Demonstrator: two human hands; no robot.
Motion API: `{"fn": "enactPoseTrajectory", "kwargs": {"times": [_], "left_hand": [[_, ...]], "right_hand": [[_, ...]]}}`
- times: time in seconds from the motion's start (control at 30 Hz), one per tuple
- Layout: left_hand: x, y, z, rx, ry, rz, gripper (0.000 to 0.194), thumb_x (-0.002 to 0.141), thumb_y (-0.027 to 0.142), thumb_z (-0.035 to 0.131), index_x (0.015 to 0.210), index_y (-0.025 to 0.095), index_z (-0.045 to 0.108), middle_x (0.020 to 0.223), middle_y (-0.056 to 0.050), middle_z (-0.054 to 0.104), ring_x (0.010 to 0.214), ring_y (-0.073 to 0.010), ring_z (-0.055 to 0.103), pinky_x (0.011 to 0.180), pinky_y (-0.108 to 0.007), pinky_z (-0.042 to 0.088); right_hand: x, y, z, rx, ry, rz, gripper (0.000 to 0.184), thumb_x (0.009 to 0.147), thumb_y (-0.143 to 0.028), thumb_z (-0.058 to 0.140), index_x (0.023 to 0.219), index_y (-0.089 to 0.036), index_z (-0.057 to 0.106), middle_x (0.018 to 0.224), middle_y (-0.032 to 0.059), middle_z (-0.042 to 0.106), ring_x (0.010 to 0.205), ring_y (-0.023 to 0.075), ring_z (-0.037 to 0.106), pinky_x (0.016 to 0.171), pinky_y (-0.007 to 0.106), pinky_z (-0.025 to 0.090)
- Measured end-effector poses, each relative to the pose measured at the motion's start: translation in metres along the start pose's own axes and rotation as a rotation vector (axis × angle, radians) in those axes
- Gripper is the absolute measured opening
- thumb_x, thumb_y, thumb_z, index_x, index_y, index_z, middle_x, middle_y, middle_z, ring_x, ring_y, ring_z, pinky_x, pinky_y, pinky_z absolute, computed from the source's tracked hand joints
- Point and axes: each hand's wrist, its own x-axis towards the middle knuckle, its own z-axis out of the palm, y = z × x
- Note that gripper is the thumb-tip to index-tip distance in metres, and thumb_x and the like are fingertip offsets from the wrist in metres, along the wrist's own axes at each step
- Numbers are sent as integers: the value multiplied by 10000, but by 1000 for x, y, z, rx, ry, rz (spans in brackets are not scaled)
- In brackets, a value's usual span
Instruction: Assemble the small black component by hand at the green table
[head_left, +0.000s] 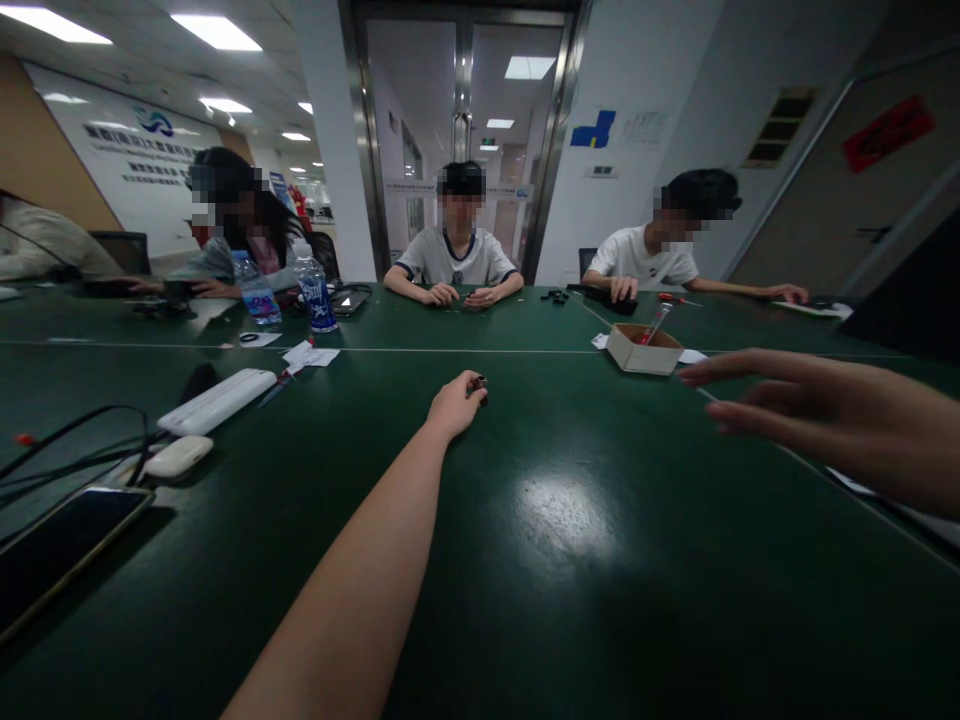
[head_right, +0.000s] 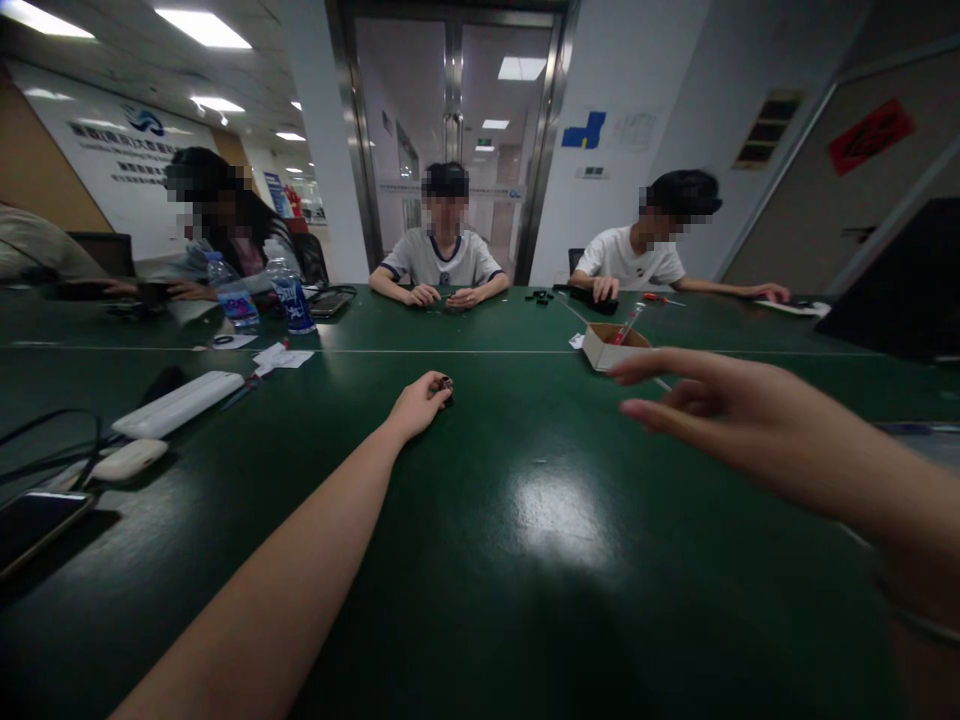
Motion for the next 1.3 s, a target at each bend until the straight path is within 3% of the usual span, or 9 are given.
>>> {"fn": "enactPoseTrajectory", "kwargs": {"times": [0.1, 0.23, 0.37, 0.47, 0.6, 0.77, 0.97, 1.17, 1.3], "left_hand": [[6, -3, 0, -168, 71, -2, 142, 841, 215, 603, 980, 218, 634, 947, -47, 670, 729, -142, 618, 710, -278, 496], [10, 3, -6, -454, 189, -17, 132, 819, 185, 628, 950, 169, 618, 953, -68, 668, 696, -119, 600, 683, -251, 503], [10, 10, -9, -632, 208, -42, 172, 797, 232, 662, 939, 155, 606, 918, -64, 659, 690, -113, 591, 600, -205, 479], [11, 12, -7, -696, 172, -82, 163, 801, 218, 636, 948, 157, 598, 947, -61, 656, 693, -105, 588, 576, -188, 473], [12, 12, -5, -642, 98, -116, 141, 811, 169, 609, 950, 147, 606, 945, -58, 648, 695, -92, 597, 596, -180, 473], [13, 8, -9, -594, 224, -195, 174, 818, 182, 619, 989, 150, 607, 891, -34, 606, 647, -80, 589, 590, -190, 482], [12, 6, -10, -703, 328, -185, 266, 807, 102, 601, 1061, 165, 553, 882, -23, 625, 723, -90, 639, 706, -214, 525], [12, 10, -11, -634, 118, -286, 188, 738, 58, 706, 873, 106, 584, 745, -48, 652, 667, -110, 644, 746, -271, 556], [12, 6, -14, -596, 112, -215, 195, 730, 107, 736, 858, 116, 590, 724, -37, 654, 679, -112, 644, 710, -254, 554]], "right_hand": [[79, -15, 50, 265, -285, 82, 337, 890, -453, 635, 1137, -224, 634, 1071, 114, 649, 751, 182, 674, 656, 304, 585], [151, -17, 137, 538, -369, 365, 356, 942, -415, 587, 1168, -145, 531, 1014, 135, 646, 639, 168, 674, 572, 286, 590], [172, -4, 210, 946, -530, 454, 370, 1006, -494, 422, 1221, -194, 436, 877, 75, 651, 631, 191, 693, 583, 350, 612], [173, 8, 241, 1191, -448, 380, 281, 1012, -440, 446, 1089, -171, 471, 781, 48, 656, 565, 141, 665, 554, 256, 594], [173, 21, 253, 1242, -258, 308, 151, 939, -287, 606, 953, -159, 525, 673, 27, 641, 488, 132, 627, 477, 223, 556], [173, 30, 256, 1304, -67, 262, 235, 772, -97, 715, 962, -166, 595, 668, -21, 613, 519, 119, 638, 494, 200, 553], [170, 30, 252, 1372, -51, 327, 298, 705, 67, 550, 896, -154, 610, 761, 12, 653, 616, 125, 681, 641, 223, 604], [172, 29, 249, 1459, -62, 379, 250, 817, 43, 490, 946, -138, 603, 803, 59, 669, 731, 175, 719, 760, 305, 621], [175, 34, 253, 1460, -44, 354, 214, 867, 1, 539, 1011, -150, 589, 824, 60, 664, 716, 188, 722, 731, 320, 629]]}}
